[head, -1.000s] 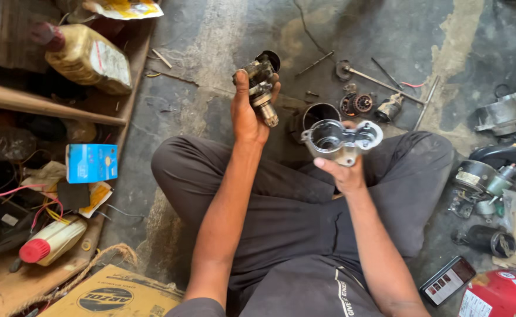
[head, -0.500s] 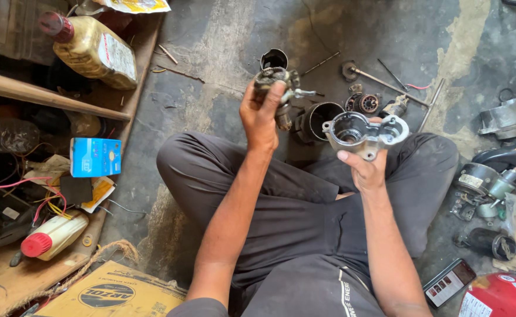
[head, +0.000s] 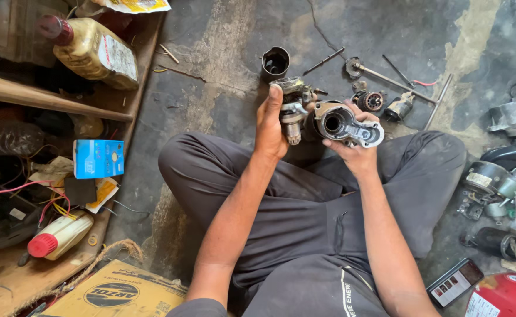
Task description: The person disassembles a small electric motor using a T-handle wrench, removes internal components, and wipes them with a cloth. The person then reassembles the motor housing and cleans the exterior.
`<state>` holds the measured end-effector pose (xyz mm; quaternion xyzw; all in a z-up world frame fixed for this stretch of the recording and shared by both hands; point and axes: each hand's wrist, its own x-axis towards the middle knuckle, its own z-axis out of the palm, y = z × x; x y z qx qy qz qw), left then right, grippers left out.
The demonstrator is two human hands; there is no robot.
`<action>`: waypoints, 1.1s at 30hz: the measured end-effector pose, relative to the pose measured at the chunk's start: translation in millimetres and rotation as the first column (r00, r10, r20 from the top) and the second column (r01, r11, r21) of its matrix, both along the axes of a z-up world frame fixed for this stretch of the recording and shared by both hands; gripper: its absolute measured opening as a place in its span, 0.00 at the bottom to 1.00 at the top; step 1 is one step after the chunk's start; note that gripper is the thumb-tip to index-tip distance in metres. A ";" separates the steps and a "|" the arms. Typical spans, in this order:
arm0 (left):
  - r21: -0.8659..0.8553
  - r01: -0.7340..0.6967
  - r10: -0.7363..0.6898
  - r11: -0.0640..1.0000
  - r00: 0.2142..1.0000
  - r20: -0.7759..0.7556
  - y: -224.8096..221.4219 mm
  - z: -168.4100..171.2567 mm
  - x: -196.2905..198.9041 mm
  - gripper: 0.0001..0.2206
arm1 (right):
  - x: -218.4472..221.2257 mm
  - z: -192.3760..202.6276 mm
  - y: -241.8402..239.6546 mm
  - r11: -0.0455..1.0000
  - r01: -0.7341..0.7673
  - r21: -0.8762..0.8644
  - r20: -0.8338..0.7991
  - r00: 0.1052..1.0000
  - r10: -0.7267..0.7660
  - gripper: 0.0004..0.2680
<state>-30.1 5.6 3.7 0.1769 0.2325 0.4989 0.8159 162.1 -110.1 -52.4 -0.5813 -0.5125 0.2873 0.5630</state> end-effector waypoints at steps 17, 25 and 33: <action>-0.184 0.403 -0.245 0.896 0.797 0.552 -8.3 -11.3 8.2 0.41 | -3.8 68.9 -31.4 0.965 0.261 0.026 0.214 0.942 -0.260 0.40; -0.092 0.328 -0.297 0.940 0.920 0.256 -20.2 -15.2 15.8 0.36 | -48.1 126.9 -25.7 0.975 0.207 0.083 0.493 0.841 -0.221 0.24; -0.026 0.291 -0.284 0.956 0.945 0.161 -25.0 -5.1 14.2 0.34 | -82.7 140.2 0.3 0.966 0.170 0.194 0.597 0.761 -0.254 0.15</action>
